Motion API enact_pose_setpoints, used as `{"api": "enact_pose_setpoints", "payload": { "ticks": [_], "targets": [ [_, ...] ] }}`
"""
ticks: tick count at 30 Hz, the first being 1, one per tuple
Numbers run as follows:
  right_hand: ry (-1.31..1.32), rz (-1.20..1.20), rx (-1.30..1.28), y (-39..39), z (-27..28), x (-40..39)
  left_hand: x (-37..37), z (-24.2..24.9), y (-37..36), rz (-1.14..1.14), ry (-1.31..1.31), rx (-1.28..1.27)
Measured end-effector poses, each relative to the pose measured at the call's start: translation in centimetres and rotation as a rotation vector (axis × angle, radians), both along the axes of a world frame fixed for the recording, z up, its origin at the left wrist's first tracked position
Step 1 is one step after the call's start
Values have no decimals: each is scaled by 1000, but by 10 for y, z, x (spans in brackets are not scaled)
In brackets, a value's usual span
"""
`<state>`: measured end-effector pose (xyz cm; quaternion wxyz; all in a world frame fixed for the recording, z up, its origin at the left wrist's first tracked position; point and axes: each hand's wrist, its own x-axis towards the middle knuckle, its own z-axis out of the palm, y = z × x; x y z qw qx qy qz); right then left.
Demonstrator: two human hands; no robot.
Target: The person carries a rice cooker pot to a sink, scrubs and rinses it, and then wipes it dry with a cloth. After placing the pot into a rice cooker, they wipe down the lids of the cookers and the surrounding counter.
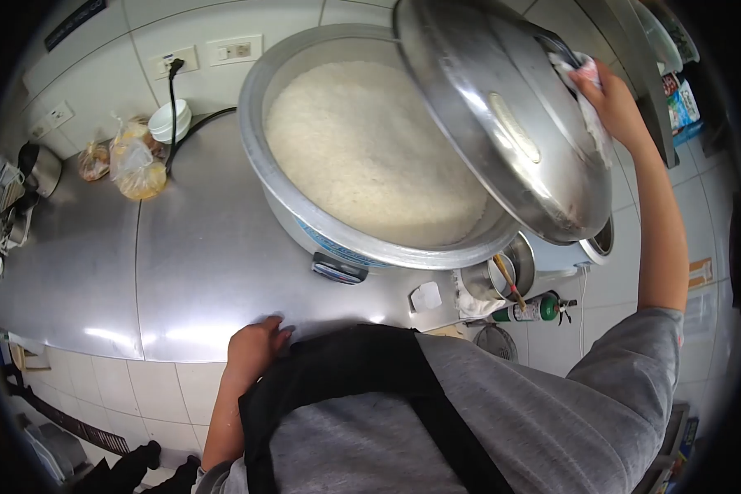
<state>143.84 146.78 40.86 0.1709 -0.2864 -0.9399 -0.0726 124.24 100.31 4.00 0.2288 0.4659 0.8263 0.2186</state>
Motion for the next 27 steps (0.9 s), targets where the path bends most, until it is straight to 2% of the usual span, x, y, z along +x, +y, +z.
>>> {"api": "enact_pose_setpoints", "payload": {
  "ticks": [7, 10, 14, 21, 27],
  "targets": [
    [116, -204, 114, 27, -15, 103, -6, 7, 27, -217, 114, -216],
    [153, -214, 118, 29, -28, 126, -5, 13, 32, -272, 163, -302],
    [128, -281, 84, 22, -33, 138, 1, 22, 34, -286, 103, -337],
    [116, -213, 48, 8, -35, 115, 11, 18, 20, -264, 82, -314],
    [92, -126, 26, -4, -42, 40, 7, 25, 10, -156, 23, -263]
  ]
}}
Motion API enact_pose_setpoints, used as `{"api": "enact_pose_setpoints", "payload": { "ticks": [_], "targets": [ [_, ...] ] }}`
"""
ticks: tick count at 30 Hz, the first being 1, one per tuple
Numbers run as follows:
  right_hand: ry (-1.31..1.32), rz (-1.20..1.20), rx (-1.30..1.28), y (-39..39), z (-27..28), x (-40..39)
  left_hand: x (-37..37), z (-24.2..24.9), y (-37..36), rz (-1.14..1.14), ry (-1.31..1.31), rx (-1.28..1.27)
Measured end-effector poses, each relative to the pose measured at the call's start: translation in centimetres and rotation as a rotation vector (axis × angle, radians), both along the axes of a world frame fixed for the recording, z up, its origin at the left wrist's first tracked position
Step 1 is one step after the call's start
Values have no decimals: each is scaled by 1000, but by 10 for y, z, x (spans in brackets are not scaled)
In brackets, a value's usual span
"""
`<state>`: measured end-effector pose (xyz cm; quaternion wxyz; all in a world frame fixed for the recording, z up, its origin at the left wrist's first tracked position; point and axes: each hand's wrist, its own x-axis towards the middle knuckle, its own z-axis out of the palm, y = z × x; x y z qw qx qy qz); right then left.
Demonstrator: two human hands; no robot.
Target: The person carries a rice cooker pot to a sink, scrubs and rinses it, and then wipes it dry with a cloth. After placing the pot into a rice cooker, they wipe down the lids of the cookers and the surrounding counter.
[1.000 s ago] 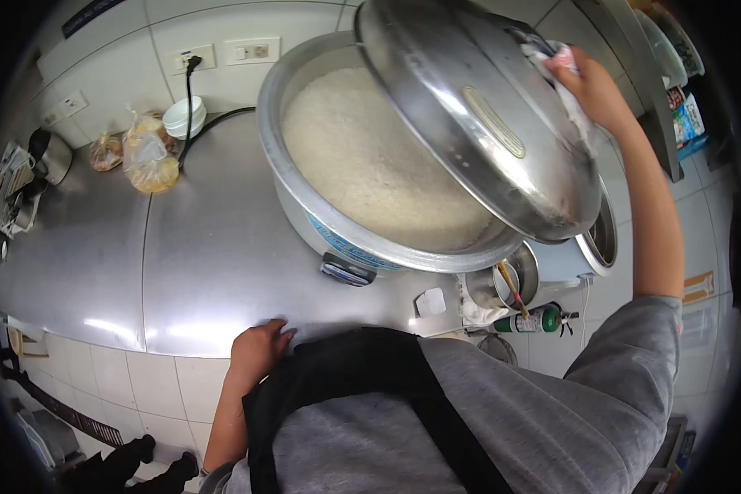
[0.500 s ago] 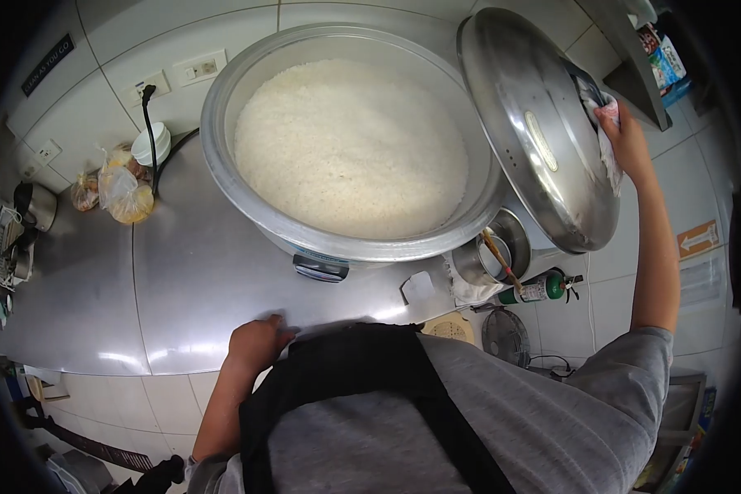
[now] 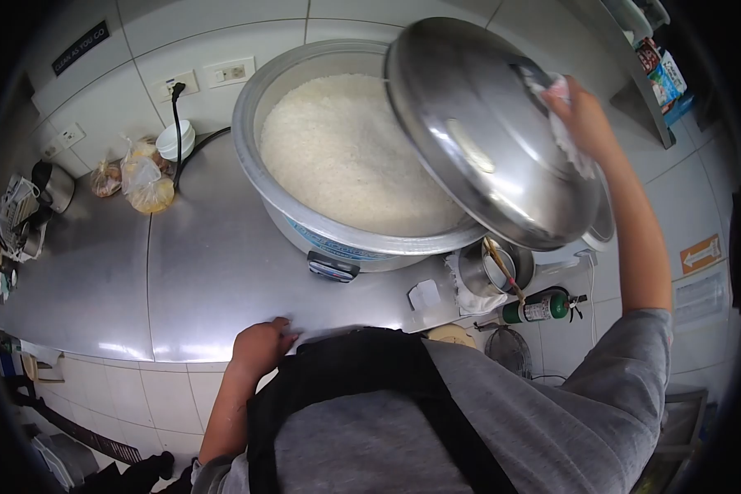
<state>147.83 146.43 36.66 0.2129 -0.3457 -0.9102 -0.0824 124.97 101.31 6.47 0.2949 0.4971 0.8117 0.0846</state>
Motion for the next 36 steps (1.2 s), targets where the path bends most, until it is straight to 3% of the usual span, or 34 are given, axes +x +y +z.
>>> {"api": "enact_pose_setpoints", "payload": {
  "ticks": [7, 11, 20, 22, 26, 27, 30, 31, 32, 33, 34, 36],
  "targets": [
    [-57, 234, -36, -21, -41, -124, 7, -48, -37, -62, 150, 191],
    [-116, 204, -66, -44, -57, -164, 10, -59, -40, -1, 111, 143],
    [-47, 223, -239, -59, -65, -165, 22, -47, -35, 80, 81, 61],
    [-21, 245, -114, -52, -73, -166, 28, -52, -33, 129, 113, 86],
    [3, 287, -101, -43, -82, -161, 51, -67, -37, 253, 243, 248],
    [111, 315, -104, -33, -82, -156, 66, -62, -41, 277, 251, 240],
    [384, 385, -174, -13, -71, -123, 114, -52, -56, 541, 282, 644],
    [548, 496, -114, -6, -69, -104, 132, -58, -67, 582, 293, 640],
    [612, 441, -423, -28, -55, -77, 151, -68, -78, 705, 199, 677],
    [842, 598, -730, -44, -53, -53, 172, -81, -90, 833, 105, 719],
    [911, 663, -1079, -61, -51, -23, 192, -108, -106, 964, -13, 684],
    [889, 626, -1221, -82, -65, 30, 238, -146, -134, 1191, -315, 470]
  ]
}}
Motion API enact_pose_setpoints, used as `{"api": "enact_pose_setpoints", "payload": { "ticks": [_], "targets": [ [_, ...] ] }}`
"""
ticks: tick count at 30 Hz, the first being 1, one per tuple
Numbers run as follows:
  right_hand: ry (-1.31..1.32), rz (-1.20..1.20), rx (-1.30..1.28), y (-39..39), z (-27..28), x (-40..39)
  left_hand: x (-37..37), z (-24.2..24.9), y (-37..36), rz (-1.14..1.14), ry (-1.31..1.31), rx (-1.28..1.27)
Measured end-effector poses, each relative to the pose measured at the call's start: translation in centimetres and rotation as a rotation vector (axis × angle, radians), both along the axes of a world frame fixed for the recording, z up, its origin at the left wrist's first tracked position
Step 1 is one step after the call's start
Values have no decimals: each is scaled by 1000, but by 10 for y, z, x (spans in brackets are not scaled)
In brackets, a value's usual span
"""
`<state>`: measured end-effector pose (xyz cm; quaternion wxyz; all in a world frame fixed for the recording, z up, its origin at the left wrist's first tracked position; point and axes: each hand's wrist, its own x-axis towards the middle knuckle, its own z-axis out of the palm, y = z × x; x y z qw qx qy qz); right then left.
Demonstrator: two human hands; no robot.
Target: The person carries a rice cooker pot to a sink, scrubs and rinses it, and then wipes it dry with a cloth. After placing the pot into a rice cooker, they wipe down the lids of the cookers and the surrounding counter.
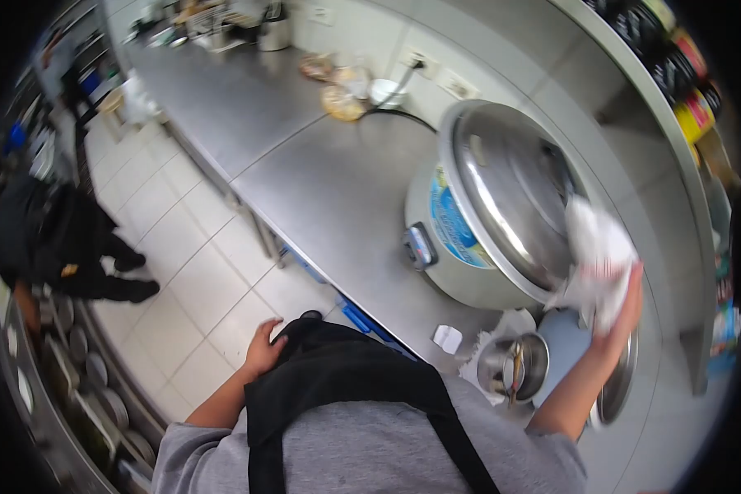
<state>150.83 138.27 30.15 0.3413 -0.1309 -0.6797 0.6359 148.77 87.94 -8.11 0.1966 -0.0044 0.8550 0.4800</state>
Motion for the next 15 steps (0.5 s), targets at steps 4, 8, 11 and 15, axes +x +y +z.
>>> {"api": "enact_pose_setpoints", "payload": {
  "ticks": [4, 8, 11, 15],
  "targets": [
    [-320, 275, -385, -59, -65, 43, 91, -56, -62, 130, -485, 388],
    [-503, 197, -28, -123, -157, 36, 92, -95, -123, 85, -588, 135],
    [-493, 311, 456, -164, -198, 19, 86, -150, -178, -29, -405, -155],
    [-595, 479, 1224, -213, -282, -32, 71, -152, -234, -267, -414, -461]
  ]
}}
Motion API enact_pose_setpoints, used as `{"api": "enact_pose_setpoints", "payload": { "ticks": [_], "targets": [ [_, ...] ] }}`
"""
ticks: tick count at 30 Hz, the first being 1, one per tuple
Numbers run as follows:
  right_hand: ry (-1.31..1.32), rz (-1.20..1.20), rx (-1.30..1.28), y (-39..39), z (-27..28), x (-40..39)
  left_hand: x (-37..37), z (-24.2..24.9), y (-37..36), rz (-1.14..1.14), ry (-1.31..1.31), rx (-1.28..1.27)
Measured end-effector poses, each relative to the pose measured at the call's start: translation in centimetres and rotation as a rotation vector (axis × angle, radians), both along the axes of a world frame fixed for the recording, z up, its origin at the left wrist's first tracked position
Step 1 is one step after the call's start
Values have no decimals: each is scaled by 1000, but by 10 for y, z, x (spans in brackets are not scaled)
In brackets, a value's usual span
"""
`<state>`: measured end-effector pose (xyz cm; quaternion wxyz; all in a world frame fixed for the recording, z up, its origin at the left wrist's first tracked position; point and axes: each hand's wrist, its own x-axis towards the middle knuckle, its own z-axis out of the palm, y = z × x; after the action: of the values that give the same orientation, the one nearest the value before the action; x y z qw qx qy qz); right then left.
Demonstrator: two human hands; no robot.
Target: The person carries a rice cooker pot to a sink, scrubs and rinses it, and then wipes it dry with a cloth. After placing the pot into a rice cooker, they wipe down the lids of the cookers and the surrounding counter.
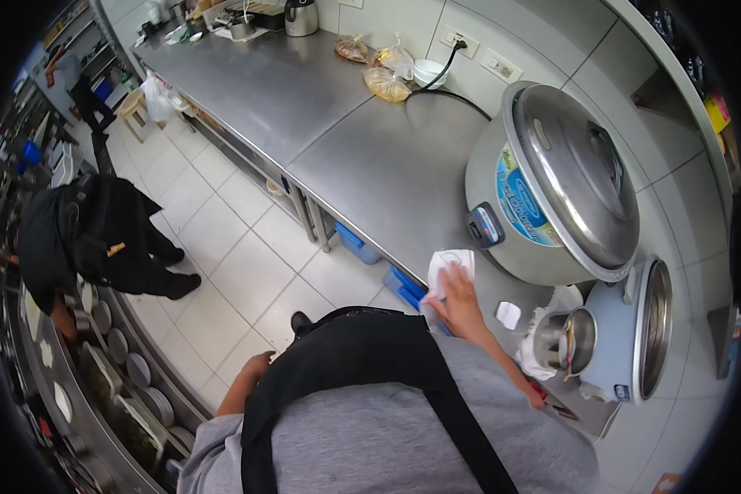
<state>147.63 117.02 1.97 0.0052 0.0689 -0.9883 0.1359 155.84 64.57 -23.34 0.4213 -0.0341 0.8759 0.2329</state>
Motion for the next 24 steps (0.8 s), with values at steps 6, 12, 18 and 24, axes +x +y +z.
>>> {"api": "enact_pose_setpoints", "payload": {
  "ticks": [6, 12, 18, 24],
  "targets": [
    [85, -105, 153, -40, -65, -166, -1, 20, -143, 259, 13, 48],
    [275, -1017, -4, -40, -80, -329, -26, 70, -209, 523, 30, 54],
    [212, 157, -9, -153, -57, -338, -85, 99, -227, 403, 4, 4],
    [-3, -527, 554, 47, -119, -368, -149, 124, -244, 384, 24, -41]
  ]
}}
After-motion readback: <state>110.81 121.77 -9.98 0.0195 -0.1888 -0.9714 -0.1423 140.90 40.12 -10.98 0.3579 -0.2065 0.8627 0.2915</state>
